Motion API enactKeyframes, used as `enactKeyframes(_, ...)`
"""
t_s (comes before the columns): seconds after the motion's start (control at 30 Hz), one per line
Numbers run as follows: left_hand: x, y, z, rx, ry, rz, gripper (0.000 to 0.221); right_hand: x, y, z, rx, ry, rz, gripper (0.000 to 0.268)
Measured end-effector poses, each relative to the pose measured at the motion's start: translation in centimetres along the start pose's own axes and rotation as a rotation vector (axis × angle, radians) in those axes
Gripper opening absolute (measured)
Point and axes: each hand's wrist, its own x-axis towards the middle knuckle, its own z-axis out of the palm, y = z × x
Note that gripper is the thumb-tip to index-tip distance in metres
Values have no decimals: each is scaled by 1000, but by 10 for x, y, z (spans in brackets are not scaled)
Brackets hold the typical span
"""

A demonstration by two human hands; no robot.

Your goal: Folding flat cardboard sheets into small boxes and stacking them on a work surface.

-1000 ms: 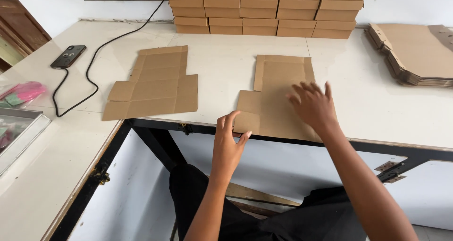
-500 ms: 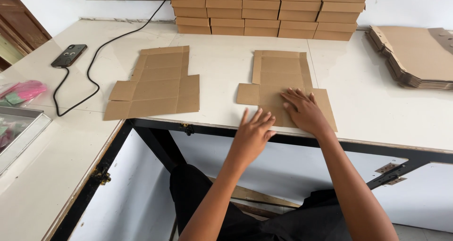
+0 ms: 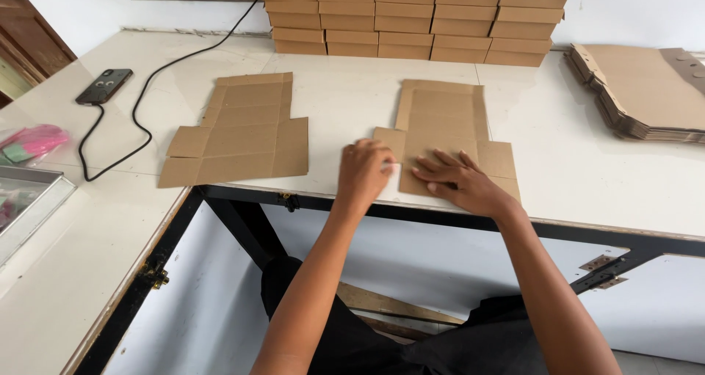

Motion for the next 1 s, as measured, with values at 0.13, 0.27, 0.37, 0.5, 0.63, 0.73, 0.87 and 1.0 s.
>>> enactKeyframes(0.13, -17, 13, -46, 42, -72, -259, 53, -14, -11, -10, 128, 0, -4, 38)
enactKeyframes(0.27, -19, 19, -45, 9, -173, -322, 57, -15, 0, 2, 57, 41, -39, 36)
enactKeyframes(0.37, -14, 18, -44, -100, -174, -320, 56, -14, 5, 4, 22, 58, -59, 35)
enactKeyframes(0.5, -9, 22, -47, -354, -184, -333, 58, -14, 6, 3, 79, 67, -60, 35)
enactKeyframes(0.63, -6, 46, -60, -822, -116, -148, 56, -14, 17, 8, 178, 154, -70, 30)
enactKeyframes(0.73, -9, 60, -39, -524, -346, -37, 39, -18, 21, 10, 247, 276, -80, 14)
enactKeyframes(0.87, -8, 63, -7, -209, -205, 68, 26, -3, 71, 31, 84, 556, -31, 9)
enactKeyframes(1.0, -22, 91, -45, -196, -147, -6, 22, 6, 33, 16, -42, 404, -251, 31)
